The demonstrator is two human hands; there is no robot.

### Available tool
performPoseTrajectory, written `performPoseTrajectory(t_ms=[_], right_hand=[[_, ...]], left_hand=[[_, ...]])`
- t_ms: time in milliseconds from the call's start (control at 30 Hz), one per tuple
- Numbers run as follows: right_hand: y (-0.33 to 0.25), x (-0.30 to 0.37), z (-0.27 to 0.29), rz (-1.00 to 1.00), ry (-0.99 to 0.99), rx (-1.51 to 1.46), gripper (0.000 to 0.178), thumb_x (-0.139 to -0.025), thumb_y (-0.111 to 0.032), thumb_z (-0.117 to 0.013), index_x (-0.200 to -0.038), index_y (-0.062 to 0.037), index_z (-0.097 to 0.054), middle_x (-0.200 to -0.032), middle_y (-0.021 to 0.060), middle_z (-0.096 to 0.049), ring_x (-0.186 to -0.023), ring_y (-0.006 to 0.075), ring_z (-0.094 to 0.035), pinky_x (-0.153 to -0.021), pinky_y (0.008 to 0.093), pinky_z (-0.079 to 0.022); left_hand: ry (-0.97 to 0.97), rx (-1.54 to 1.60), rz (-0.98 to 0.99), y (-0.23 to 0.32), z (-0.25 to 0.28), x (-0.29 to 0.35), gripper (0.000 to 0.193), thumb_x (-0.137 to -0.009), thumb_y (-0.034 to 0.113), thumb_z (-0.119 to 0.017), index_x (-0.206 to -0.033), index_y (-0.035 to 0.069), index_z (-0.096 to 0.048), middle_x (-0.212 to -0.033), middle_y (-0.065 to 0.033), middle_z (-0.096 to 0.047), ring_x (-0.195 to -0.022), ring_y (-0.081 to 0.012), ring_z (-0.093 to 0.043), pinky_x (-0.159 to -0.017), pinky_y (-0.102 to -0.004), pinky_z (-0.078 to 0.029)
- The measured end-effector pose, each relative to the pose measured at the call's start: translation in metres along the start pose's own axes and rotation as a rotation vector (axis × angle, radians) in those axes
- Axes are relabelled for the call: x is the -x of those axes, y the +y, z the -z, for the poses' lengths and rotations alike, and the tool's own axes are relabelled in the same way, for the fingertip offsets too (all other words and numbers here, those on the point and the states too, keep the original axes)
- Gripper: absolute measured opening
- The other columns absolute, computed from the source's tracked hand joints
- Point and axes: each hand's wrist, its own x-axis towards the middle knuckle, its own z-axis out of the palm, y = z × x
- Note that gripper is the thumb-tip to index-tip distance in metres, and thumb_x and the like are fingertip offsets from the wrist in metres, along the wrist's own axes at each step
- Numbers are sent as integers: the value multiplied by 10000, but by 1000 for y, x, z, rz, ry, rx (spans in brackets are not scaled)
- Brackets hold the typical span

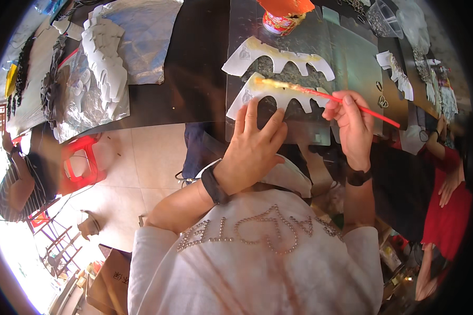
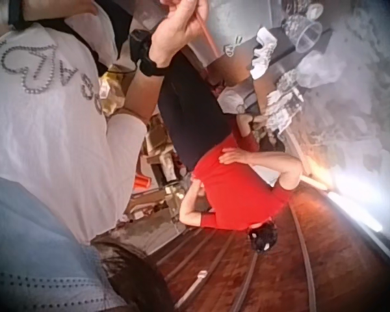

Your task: Applying glue or adhesive to shoe upper components using a brush and then attaching small metal eyelets or decorations.

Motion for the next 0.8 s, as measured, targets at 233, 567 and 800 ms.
performPoseTrajectory(t_ms=[233, 567, 800], right_hand=[[-6, 3, -1, -2, 6, 52, 229, -957, -159, -432, -980, 27, -564, -805, 97, -610, -678, 162, -593, -643, 275, -478], [-10, -1, -10, 30, 43, 90, 220, -950, -146, -437, -965, 29, -571, -791, 94, -613, -653, 151, -591, -631, 266, -483], [-15, -1, -6, 16, 42, 113, 217, -942, -146, -444, -948, 26, -576, -757, 81, -598, -628, 139, -575, -604, 256, -466]], left_hand=[[-5, 3, 0, -1, -1, 0, 647, -617, 360, -760, -1152, 69, -543, -1334, -80, -368, -1247, -450, -250, -1020, -549, -253], [-4, -14, -9, -1, 0, -1, 645, -605, 342, -771, -1141, 62, -548, -1335, -82, -365, -1233, -446, -263, -999, -539, -276], [5, -16, -12, 0, 0, 0, 655, -585, 318, -784, -1141, 62, -548, -1325, -83, -371, -1222, -446, -279, -999, -544, -286]])
